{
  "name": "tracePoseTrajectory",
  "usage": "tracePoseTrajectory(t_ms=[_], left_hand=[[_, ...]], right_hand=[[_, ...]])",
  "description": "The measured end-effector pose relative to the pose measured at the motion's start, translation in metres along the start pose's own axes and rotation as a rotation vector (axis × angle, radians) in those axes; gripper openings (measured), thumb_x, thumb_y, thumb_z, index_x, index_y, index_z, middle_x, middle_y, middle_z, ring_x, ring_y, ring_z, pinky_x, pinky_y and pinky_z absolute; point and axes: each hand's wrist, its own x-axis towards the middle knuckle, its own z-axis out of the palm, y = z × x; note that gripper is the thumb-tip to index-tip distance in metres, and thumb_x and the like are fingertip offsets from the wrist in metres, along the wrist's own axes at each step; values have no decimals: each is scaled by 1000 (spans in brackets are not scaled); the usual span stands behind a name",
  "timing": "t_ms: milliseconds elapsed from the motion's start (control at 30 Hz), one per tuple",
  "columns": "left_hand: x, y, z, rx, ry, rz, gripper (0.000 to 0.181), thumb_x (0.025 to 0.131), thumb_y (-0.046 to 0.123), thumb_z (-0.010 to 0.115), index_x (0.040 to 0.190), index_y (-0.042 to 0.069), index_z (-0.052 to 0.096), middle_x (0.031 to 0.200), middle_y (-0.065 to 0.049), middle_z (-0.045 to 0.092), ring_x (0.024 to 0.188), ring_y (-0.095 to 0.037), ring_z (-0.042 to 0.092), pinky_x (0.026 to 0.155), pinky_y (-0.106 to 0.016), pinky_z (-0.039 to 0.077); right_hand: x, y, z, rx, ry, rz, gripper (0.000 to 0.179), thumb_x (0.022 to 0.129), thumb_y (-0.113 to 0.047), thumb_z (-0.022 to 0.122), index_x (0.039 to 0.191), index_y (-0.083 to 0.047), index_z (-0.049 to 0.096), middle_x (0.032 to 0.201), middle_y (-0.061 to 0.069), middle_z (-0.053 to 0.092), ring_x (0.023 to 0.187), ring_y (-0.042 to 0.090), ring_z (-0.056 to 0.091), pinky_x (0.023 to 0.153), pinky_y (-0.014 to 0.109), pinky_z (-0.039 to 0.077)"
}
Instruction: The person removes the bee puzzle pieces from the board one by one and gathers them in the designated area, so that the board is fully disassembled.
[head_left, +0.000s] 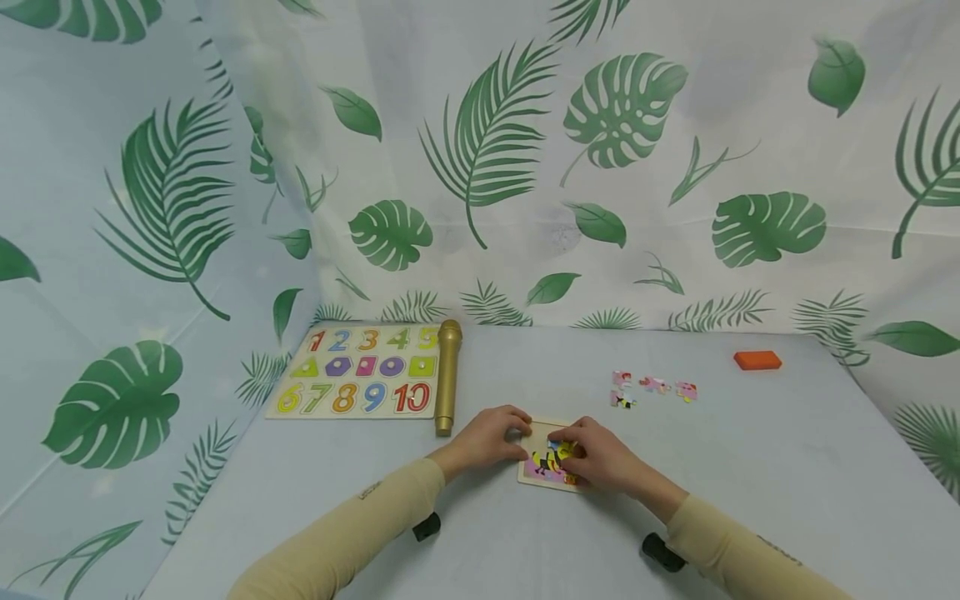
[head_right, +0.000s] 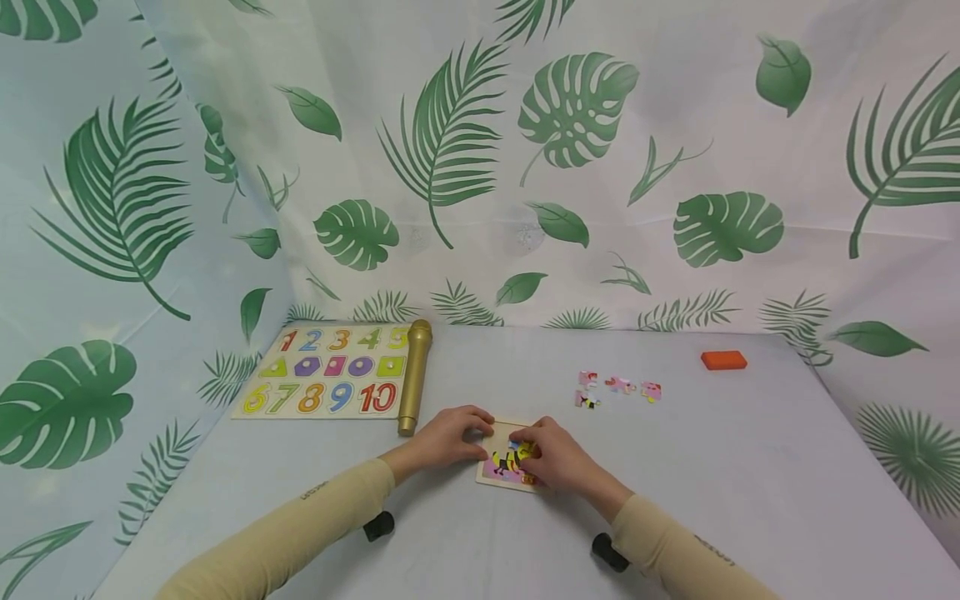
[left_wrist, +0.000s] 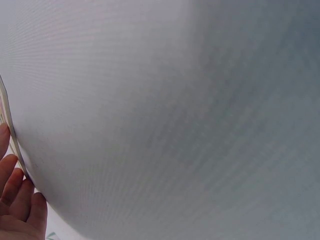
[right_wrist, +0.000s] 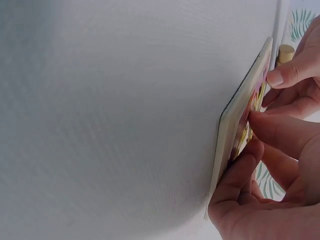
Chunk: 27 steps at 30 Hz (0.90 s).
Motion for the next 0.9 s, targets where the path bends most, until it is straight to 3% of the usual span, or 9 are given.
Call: tracePoseTrajectory(t_ms=[400,900], left_hand=[[0,1,0,-8,-9,-18,33,84,24,78,113,9,72,129,0,61,124,-17,53,107,-31,39],[0,2,-1,-18,-15,-24,32,85,23,77,114,9,71,130,0,60,125,-17,52,108,-32,38]], right_hand=[[1,12,0,-37,25,-127,33,86,-8,70,119,-4,67,100,5,54,80,14,48,65,24,45],[-4,15,-4,-15,14,-171,33,91,-12,66,123,-3,65,105,5,55,83,11,52,69,25,47]])
